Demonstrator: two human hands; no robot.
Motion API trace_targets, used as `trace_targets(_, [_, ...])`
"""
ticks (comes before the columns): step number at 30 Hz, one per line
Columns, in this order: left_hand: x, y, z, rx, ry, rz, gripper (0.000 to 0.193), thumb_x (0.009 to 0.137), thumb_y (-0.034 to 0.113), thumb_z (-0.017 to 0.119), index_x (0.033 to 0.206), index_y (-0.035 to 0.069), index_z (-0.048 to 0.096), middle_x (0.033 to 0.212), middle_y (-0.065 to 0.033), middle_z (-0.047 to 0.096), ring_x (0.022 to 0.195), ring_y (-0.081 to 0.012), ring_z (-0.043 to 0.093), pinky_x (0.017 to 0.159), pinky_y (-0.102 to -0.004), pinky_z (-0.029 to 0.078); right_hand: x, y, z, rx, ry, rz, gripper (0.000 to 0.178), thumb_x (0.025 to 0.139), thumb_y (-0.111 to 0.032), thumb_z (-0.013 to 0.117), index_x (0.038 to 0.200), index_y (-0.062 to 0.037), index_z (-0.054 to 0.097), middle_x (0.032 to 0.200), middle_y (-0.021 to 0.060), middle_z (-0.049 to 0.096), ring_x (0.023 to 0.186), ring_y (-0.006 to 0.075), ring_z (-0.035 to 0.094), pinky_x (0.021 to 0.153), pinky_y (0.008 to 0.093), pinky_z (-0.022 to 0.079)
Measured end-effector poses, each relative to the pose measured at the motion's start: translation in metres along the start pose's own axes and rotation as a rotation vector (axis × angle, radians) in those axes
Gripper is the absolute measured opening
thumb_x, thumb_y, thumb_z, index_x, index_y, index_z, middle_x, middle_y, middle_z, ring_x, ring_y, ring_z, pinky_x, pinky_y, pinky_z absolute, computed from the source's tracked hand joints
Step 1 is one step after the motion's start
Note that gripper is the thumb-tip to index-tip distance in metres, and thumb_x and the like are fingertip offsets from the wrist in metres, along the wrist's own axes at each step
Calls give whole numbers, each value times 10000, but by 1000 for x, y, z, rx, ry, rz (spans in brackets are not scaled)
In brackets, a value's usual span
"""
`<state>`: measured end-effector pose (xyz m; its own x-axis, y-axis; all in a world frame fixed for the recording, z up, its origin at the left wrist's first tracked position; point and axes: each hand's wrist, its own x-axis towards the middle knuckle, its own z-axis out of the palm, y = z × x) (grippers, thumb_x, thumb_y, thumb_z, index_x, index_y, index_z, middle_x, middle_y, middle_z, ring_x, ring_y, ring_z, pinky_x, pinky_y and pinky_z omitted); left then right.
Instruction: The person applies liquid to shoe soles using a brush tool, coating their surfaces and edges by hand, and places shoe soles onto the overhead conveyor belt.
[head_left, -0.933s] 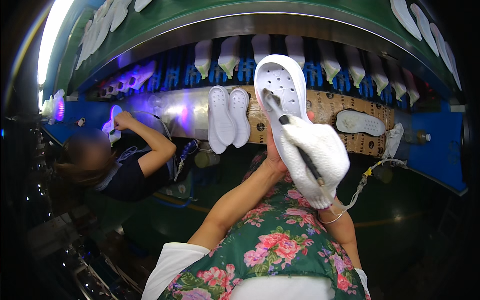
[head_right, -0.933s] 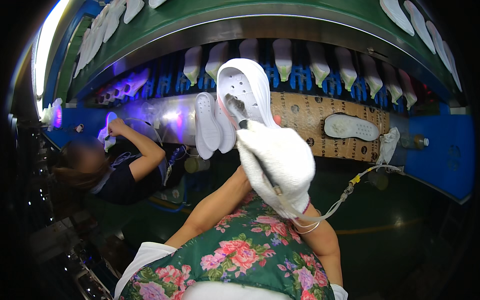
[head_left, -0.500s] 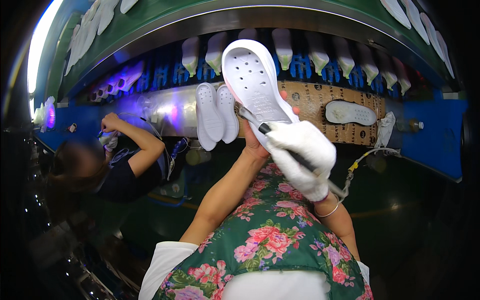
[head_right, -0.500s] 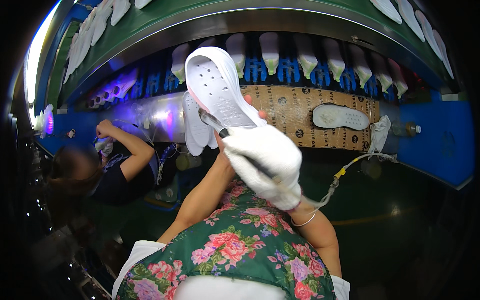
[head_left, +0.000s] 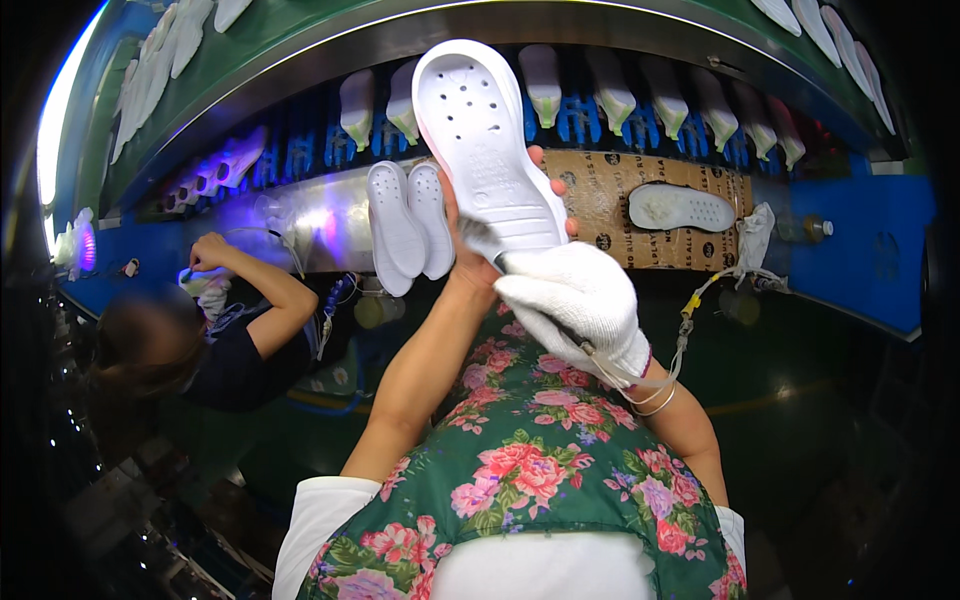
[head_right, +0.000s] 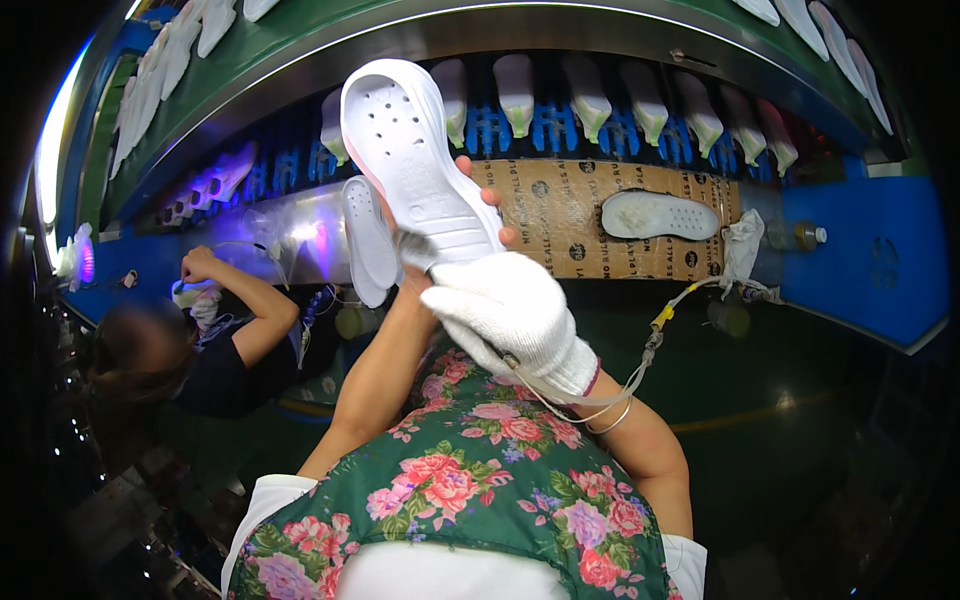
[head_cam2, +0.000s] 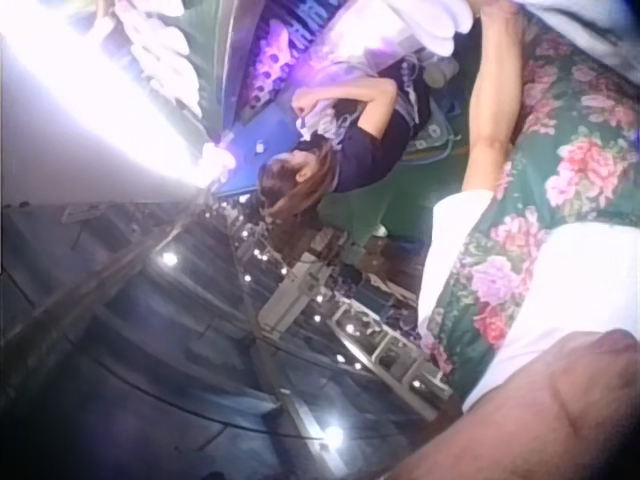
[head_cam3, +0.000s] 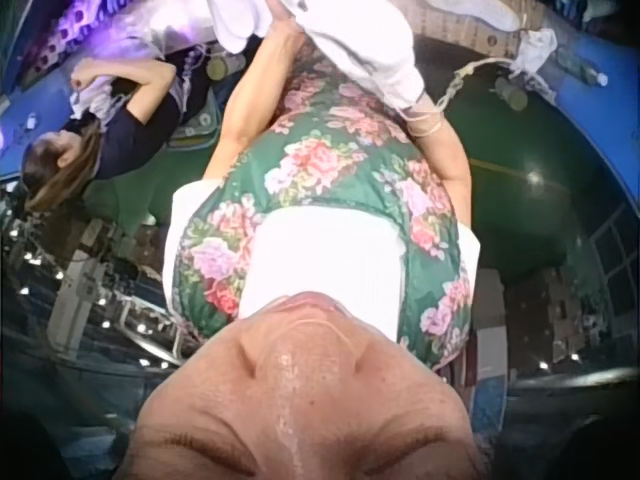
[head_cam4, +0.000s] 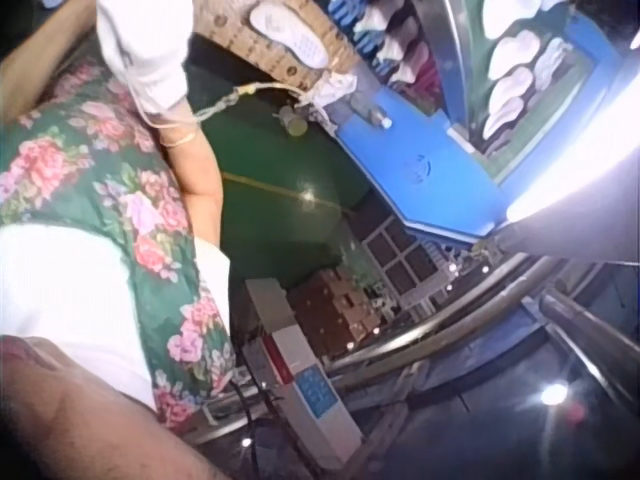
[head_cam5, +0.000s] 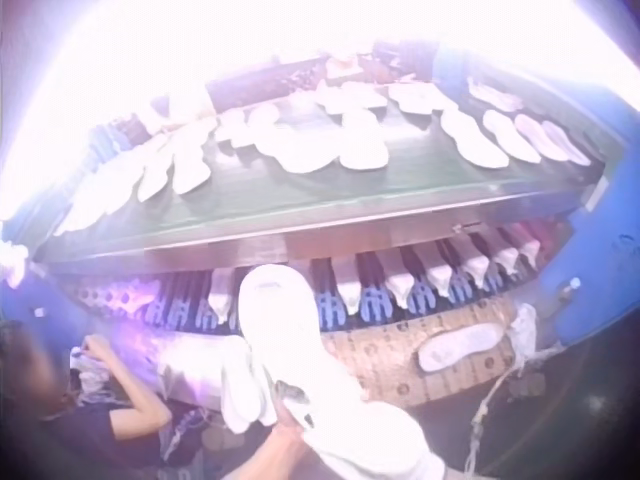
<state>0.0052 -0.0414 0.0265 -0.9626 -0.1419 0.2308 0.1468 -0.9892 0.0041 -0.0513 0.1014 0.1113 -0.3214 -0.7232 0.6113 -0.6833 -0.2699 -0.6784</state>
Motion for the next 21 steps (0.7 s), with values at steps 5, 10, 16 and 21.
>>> trace_targets(5, [1,8,13,136,145,115,1020,843,821,520,1535,92,346,1382,-229,504,1127,-452,600,868,-638,548,7,6,-22,102,-7,233,245,804,17,772,1040,-45,758,954,121,751,822,216,717,729,321,545])
trace_targets(10, [1,22,10,74,117,-32,1029,815,721,659,1565,112,305,1390,-179,482,1076,-403,544,843,-541,496,-12,-3,-9,145,-178,61,290,757,-12,789,1032,-100,766,984,89,750,806,253,716,708,345,548])
trace_targets(16, [6,31,17,171,116,-178,1071,771,740,683,1523,56,345,1261,-226,515,911,-324,548,698,-415,461,1,-1,-22,167,-21,250,226,767,11,790,984,-41,754,968,131,752,801,263,715,711,353,557])
trace_targets(21, [18,34,11,53,-97,-223,962,823,658,628,1530,52,386,1330,-300,492,959,-387,590,748,-456,491,-15,-18,-12,164,-177,54,285,740,5,805,1007,-87,764,1012,101,757,803,259,709,708,362,551])
